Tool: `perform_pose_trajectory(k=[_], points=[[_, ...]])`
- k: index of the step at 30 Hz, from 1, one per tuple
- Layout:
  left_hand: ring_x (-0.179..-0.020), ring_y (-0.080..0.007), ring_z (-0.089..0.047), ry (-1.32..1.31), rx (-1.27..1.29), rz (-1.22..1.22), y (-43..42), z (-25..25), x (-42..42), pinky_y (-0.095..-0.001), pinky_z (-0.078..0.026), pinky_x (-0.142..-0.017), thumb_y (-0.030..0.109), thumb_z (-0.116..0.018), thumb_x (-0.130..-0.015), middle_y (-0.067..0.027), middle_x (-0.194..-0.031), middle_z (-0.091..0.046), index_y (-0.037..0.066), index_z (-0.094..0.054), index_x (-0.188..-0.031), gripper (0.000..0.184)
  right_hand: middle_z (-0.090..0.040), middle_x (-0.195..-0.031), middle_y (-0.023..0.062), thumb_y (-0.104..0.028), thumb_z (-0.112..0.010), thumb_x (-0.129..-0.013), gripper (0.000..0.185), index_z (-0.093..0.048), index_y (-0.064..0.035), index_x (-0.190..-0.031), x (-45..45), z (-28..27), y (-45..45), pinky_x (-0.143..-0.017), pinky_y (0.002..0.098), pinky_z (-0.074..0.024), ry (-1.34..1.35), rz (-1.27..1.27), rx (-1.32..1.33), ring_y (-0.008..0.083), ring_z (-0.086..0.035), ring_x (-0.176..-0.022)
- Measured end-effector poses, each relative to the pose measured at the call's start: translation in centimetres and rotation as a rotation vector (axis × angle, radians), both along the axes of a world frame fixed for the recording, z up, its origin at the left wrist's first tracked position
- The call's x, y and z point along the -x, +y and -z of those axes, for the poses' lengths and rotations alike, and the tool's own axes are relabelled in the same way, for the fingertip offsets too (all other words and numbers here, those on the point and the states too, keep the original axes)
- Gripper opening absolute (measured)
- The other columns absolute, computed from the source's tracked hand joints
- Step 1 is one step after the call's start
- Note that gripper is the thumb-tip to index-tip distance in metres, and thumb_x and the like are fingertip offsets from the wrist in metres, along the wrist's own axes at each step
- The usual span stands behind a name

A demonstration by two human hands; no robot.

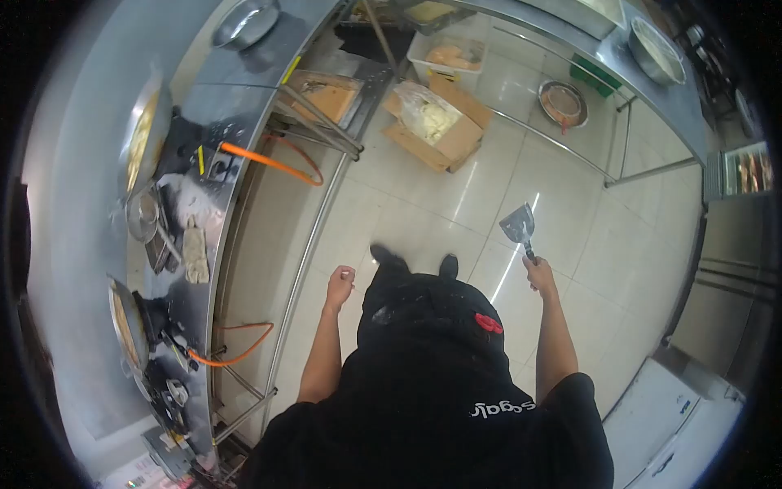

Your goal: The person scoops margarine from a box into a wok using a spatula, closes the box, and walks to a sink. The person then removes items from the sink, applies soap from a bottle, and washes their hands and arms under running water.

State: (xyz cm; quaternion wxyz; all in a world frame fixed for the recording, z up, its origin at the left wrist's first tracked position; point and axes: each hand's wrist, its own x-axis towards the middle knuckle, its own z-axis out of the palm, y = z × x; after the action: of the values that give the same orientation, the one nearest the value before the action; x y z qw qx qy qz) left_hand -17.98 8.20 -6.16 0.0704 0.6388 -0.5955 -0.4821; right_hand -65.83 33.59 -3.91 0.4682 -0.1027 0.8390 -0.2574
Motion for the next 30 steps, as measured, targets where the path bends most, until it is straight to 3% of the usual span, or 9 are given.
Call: perform_pose_trajectory(k=[7, 12, 14, 16, 17, 20, 22, 24, 30], points=[[-0.055, -0.0161, -0.057, -0.181, -0.241, 0.025, -9.2, 6.5, 2.7, -0.0297, -0.046, -0.056, 0.022, -0.061, -0.084, -0.0084, -0.065, -0.062, 0.007, -0.062, -0.092, 0.017, -0.043, -0.050, 0.0003, -0.038, -0.055, -0.090, 0.035, -0.051, -0.0050, -0.081, 1.3, -0.1, -6.1, -0.030, 0.0268, -0.0323, -0.013, 0.225, 0.033, 0.0106, -0.039, -0.033], [-0.074, -0.0248, -0.064, -0.340, -0.323, 0.060, -18.1, 12.6, 3.8, -0.0350, -0.050, -0.070, 0.028, -0.062, -0.082, -0.0137, -0.080, -0.066, 0.007, -0.063, -0.092, 0.024, -0.044, -0.051, 0.0021, -0.030, -0.056, -0.090, 0.029, -0.047, -0.0060, -0.075, 4.3, 1.9, -12.9, -0.031, 0.0290, -0.0331, 0.177, 0.150, -0.013, 0.0126, -0.041, -0.034], [-0.093, -0.0311, -0.063, -0.342, -0.351, 0.070, -22.5, 14.4, 5.3, -0.0390, -0.049, -0.082, 0.030, -0.062, -0.081, -0.0168, -0.093, -0.067, 0.006, -0.064, -0.091, 0.026, -0.051, -0.058, 0.0113, -0.032, -0.057, -0.088, 0.032, -0.051, -0.0015, -0.080, 5.4, 2.8, -15.7, -0.045, 0.0368, -0.0400, 0.219, 0.112, -0.083, 0.0224, -0.053, -0.049], [-0.094, -0.0301, -0.062, -0.299, -0.230, 0.093, -28.0, 15.2, 9.3, -0.0381, -0.048, -0.083, 0.029, -0.062, -0.082, -0.0170, -0.096, -0.066, 0.006, -0.065, -0.091, 0.025, -0.057, -0.067, 0.0211, -0.034, -0.054, -0.089, 0.035, -0.053, 0.0016, -0.086, 7.6, 2.6, -20.9, -0.060, 0.0442, -0.0437, 0.244, 0.082, -0.094, 0.0349, -0.059, -0.065], [-0.056, -0.0145, -0.055, -0.269, -0.119, 0.143, -30.8, 17.3, 10.7, -0.0286, -0.045, -0.047, 0.027, -0.061, -0.085, -0.0056, -0.066, -0.057, 0.008, -0.060, -0.097, 0.023, -0.058, -0.069, 0.0223, -0.033, -0.053, -0.090, 0.035, -0.053, 0.0015, -0.087, 8.5, 2.3, -23.7, -0.061, 0.0448, -0.0439, 0.264, 0.051, -0.084, 0.0370, -0.059, -0.065], [-0.066, -0.0143, -0.056, -0.107, -0.383, -0.035, -38.4, 9.7, 22.5, -0.0283, -0.046, -0.054, 0.031, -0.059, -0.088, -0.0040, -0.081, -0.057, 0.010, -0.057, -0.104, 0.027, -0.059, -0.073, 0.0255, -0.033, -0.049, -0.093, 0.035, -0.054, 0.0012, -0.089, 11.2, 2.6, -31.2, -0.064, 0.0471, -0.0442, 0.301, -0.012, -0.061, 0.0427, -0.059, -0.070], [-0.071, -0.0136, -0.056, -0.059, -0.351, 0.025, -41.6, 10.6, 27.6, -0.0279, -0.046, -0.058, 0.034, -0.060, -0.087, -0.0042, -0.082, -0.056, 0.010, -0.056, -0.106, 0.031, -0.060, -0.076, 0.0272, -0.032, -0.046, -0.094, 0.034, -0.053, 0.0013, -0.090, 12.6, 3.7, -36.8, -0.066, 0.0489, -0.0443, 0.326, -0.030, -0.018, 0.0457, -0.059, -0.075], [-0.074, -0.0140, -0.056, -0.061, -0.318, 0.084, -44.0, 14.8, 31.6, -0.0282, -0.046, -0.060, 0.036, -0.061, -0.087, -0.0049, -0.085, -0.056, 0.010, -0.055, -0.108, 0.034, -0.061, -0.081, 0.0269, -0.029, -0.046, -0.095, 0.029, -0.052, -0.0003, -0.094, 14.1, 3.7, -44.1, -0.069, 0.0509, -0.0461, 0.358, -0.221, -0.273, 0.0446, -0.060, -0.080], [-0.094, -0.0197, -0.055, 0.082, -0.429, -0.276, -46.5, 30.2, 42.7, -0.0343, -0.047, -0.075, 0.040, -0.064, -0.084, -0.0106, -0.106, -0.053, 0.009, -0.045, -0.121, 0.052, -0.062, -0.081, 0.0234, -0.013, -0.046, -0.091, 0.015, -0.051, -0.0012, -0.097, 18.5, 23.3, -58.1, -0.069, 0.0506, -0.0485, 0.463, -0.630, -0.110, 0.0417, -0.061, -0.080]])
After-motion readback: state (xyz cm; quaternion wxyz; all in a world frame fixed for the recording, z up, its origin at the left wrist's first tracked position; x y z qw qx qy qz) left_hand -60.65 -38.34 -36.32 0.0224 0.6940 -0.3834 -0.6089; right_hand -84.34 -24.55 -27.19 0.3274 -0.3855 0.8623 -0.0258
